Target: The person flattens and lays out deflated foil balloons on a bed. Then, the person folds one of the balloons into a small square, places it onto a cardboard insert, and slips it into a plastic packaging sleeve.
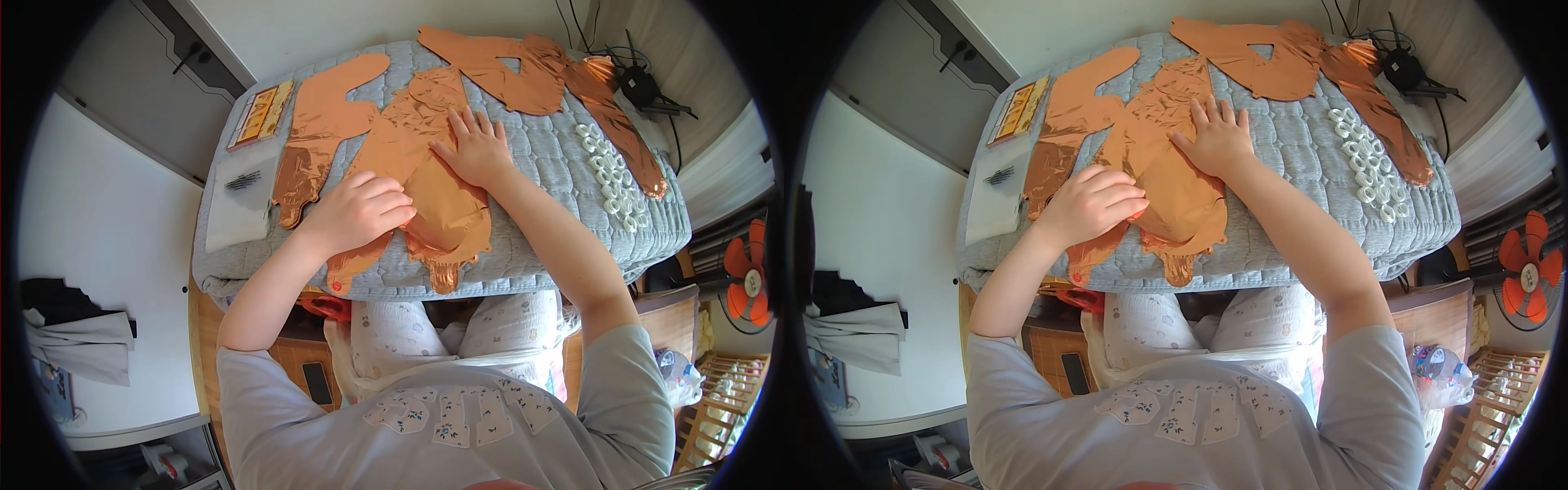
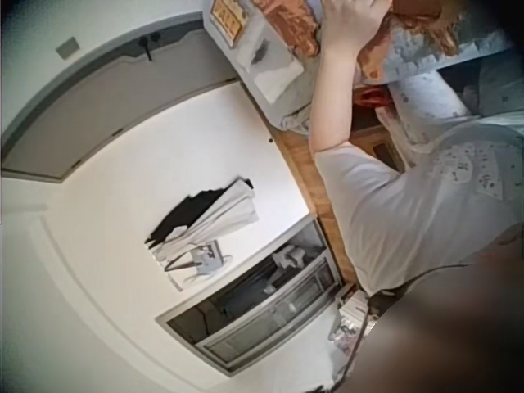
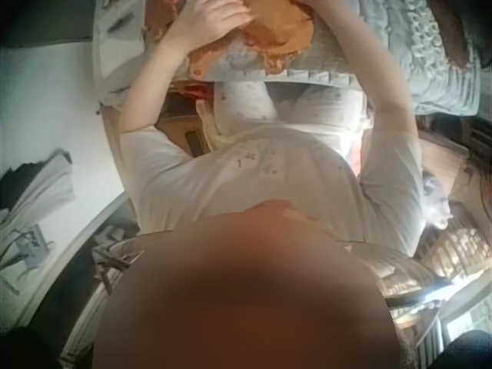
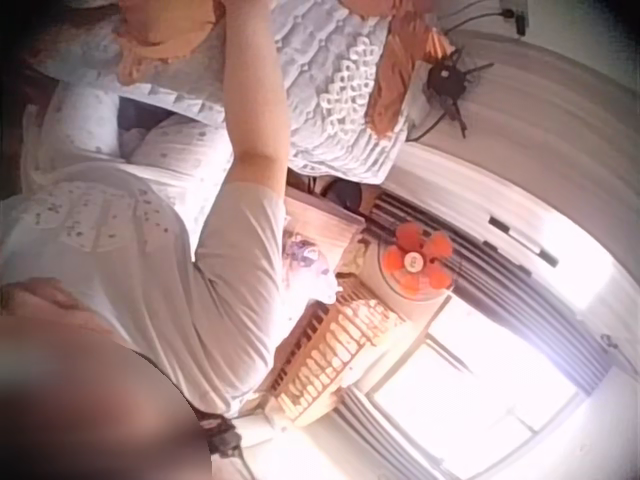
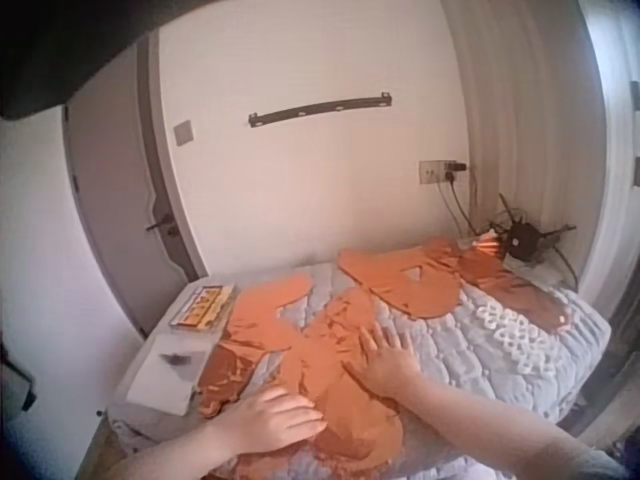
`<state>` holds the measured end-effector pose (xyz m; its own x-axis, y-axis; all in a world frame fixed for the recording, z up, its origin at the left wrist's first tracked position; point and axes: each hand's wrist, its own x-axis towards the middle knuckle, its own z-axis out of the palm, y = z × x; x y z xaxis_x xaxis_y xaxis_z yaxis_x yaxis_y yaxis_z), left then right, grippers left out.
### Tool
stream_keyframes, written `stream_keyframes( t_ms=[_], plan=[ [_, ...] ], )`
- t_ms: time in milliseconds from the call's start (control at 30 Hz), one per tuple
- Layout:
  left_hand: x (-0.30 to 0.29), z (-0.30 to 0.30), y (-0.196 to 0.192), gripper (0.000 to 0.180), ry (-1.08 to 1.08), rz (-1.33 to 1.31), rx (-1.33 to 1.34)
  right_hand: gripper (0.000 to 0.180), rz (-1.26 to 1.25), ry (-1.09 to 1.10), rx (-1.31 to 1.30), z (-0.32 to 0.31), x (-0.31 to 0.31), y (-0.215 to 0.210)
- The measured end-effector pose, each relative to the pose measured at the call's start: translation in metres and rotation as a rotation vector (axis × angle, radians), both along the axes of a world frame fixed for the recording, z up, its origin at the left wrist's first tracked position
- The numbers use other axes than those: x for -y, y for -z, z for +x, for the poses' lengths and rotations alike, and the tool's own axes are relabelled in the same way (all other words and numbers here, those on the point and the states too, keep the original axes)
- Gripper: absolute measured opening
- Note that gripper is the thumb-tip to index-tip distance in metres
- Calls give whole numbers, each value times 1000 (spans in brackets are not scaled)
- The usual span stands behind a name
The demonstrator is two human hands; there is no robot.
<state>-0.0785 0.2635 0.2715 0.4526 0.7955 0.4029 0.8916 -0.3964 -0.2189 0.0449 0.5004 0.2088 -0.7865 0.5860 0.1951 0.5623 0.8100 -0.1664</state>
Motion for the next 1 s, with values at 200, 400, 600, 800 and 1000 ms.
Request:
stream_keyframes(
  t_ms=[200,400,600,800,1000],
  plan=[
    [-25,24,5,12,52,216,-184,82,-7,-7,9,1,-2,2],
    [-41,51,29,29,75,168,-7,78,-8,4,8,-2,-3,4],
    [-34,55,29,47,-92,-70,324,79,-3,-6,16,-2,-5,6],
    [-26,48,32,78,-314,-240,336,79,15,1,20,-2,-3,5],
    [-32,43,33,94,-282,-159,219,78,11,-4,11,-2,-4,5]
  ],
)
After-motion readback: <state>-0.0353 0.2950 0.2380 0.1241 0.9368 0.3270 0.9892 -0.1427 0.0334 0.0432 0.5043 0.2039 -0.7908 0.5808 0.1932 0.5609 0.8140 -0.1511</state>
